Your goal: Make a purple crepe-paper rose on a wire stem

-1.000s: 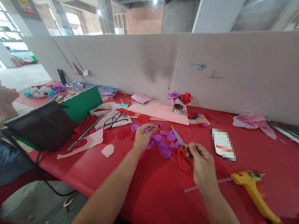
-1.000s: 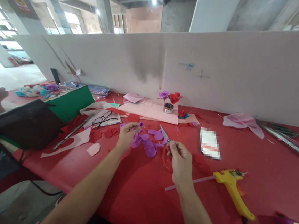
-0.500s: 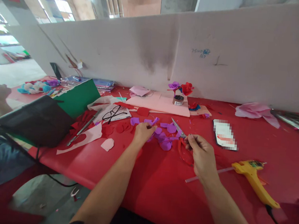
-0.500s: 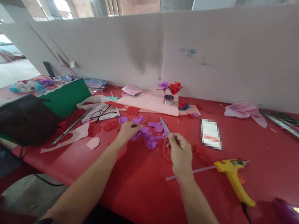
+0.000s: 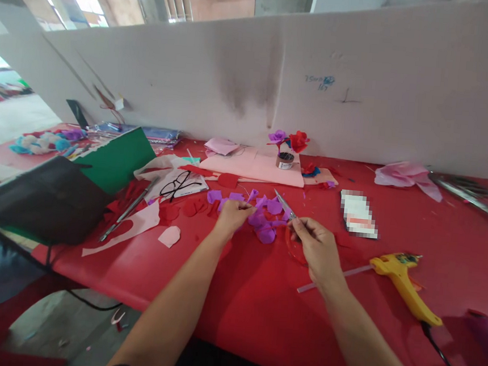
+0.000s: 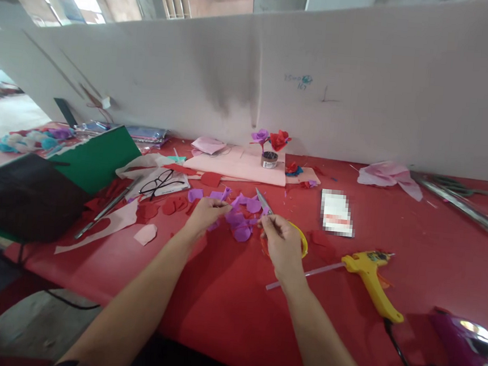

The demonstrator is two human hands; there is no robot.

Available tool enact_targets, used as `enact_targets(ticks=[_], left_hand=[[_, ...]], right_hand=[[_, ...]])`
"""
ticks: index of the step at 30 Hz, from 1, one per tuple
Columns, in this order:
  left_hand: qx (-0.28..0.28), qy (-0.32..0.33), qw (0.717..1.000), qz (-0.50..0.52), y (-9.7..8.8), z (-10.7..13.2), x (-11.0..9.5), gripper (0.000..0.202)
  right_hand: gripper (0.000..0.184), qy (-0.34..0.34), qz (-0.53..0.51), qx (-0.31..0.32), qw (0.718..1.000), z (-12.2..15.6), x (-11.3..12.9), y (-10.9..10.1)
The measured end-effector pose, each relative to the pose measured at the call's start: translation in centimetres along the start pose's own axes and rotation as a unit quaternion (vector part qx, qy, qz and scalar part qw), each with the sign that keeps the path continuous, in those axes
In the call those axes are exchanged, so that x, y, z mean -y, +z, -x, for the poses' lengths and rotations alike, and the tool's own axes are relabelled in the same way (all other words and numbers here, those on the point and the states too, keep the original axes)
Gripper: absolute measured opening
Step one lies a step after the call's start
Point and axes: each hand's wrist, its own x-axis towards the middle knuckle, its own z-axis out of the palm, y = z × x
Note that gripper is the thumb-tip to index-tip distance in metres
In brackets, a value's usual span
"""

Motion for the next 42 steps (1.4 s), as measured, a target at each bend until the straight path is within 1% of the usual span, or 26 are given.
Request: enact_targets(ticks=[2,5,8,10,14,16,18,19,21,23,25,26,27,28,29,30,32,34,36,38,42], left_hand=[[0.011,-0.002,1.000,0.024,0.1,0.2,-0.3,0.014],[0.010,-0.006,0.999,0.035,0.2,0.4,-0.7,0.017],[0.029,-0.009,0.997,0.066,0.1,0.5,-1.0,0.019],[0.067,-0.017,0.993,0.096,0.2,0.7,-1.3,0.020],[0.157,-0.029,0.981,0.113,0.5,1.6,-2.1,0.027],[0.196,-0.027,0.976,0.092,0.8,2.2,-2.5,0.027],[0.216,-0.025,0.974,0.063,0.9,2.4,-2.5,0.027],[0.213,-0.025,0.976,0.047,0.9,2.4,-2.5,0.027],[0.169,-0.029,0.985,-0.001,0.6,1.9,-2.0,0.023],[0.095,-0.035,0.993,-0.059,0.2,1.2,-1.4,0.018],[0.019,-0.020,0.994,-0.107,-0.2,0.5,-0.9,0.010],[-0.014,-0.005,0.993,-0.117,-0.4,0.4,-0.8,0.008],[-0.037,0.011,0.993,-0.110,-0.4,0.4,-0.9,0.012],[-0.049,0.026,0.995,-0.088,-0.3,0.6,-1.1,0.017],[-0.043,0.036,0.997,-0.052,0.0,0.9,-1.4,0.021],[-0.018,0.037,0.999,0.000,0.3,1.4,-1.8,0.023],[0.065,0.017,0.995,0.080,1.1,2.4,-2.6,0.024],[0.136,0.002,0.983,0.126,1.8,3.3,-3.1,0.025],[0.176,-0.002,0.973,0.146,2.3,3.9,-3.3,0.020],[0.186,-0.009,0.970,0.157,2.5,4.1,-3.3,0.018],[0.160,-0.042,0.968,0.187,2.4,4.2,-3.6,0.021]], right_hand=[[0.027,-0.002,0.017,0.012,1.000,0.1,0.1,0.1],[0.024,-0.008,0.042,0.023,0.999,0.3,0.2,0.2],[0.022,-0.003,0.029,0.028,0.999,0.3,0.2,0.4],[0.025,0.013,-0.006,0.020,1.000,0.2,0.2,0.5],[0.042,0.056,-0.096,0.011,0.994,0.0,0.2,0.7],[0.040,0.069,-0.115,0.016,0.991,-0.1,0.2,0.6],[0.033,0.071,-0.114,0.012,0.991,-0.3,0.1,0.4],[0.030,0.068,-0.111,0.005,0.992,-0.3,0.1,0.3],[0.028,0.060,-0.110,-0.015,0.992,-0.5,-0.1,0.1],[0.027,0.060,-0.114,-0.031,0.991,-0.6,-0.3,0.0],[0.026,0.064,-0.116,-0.033,0.991,-0.7,-0.4,0.0],[0.026,0.066,-0.115,-0.031,0.991,-0.7,-0.4,0.0],[0.025,0.068,-0.113,-0.028,0.991,-0.7,-0.5,0.0],[0.025,0.068,-0.111,-0.026,0.991,-0.7,-0.5,0.0],[0.024,0.068,-0.108,-0.022,0.992,-0.6,-0.5,0.0],[0.024,0.067,-0.104,-0.016,0.992,-0.6,-0.5,0.1],[0.023,0.058,-0.094,0.004,0.994,-0.5,-0.5,0.1],[0.021,0.044,-0.084,0.030,0.995,-0.3,-0.5,0.2],[0.020,0.039,-0.085,0.043,0.995,-0.3,-0.4,0.2],[0.020,0.044,-0.096,0.036,0.994,-0.3,-0.3,0.2],[0.025,0.057,-0.130,-0.013,0.990,-0.3,0.0,0.0]])
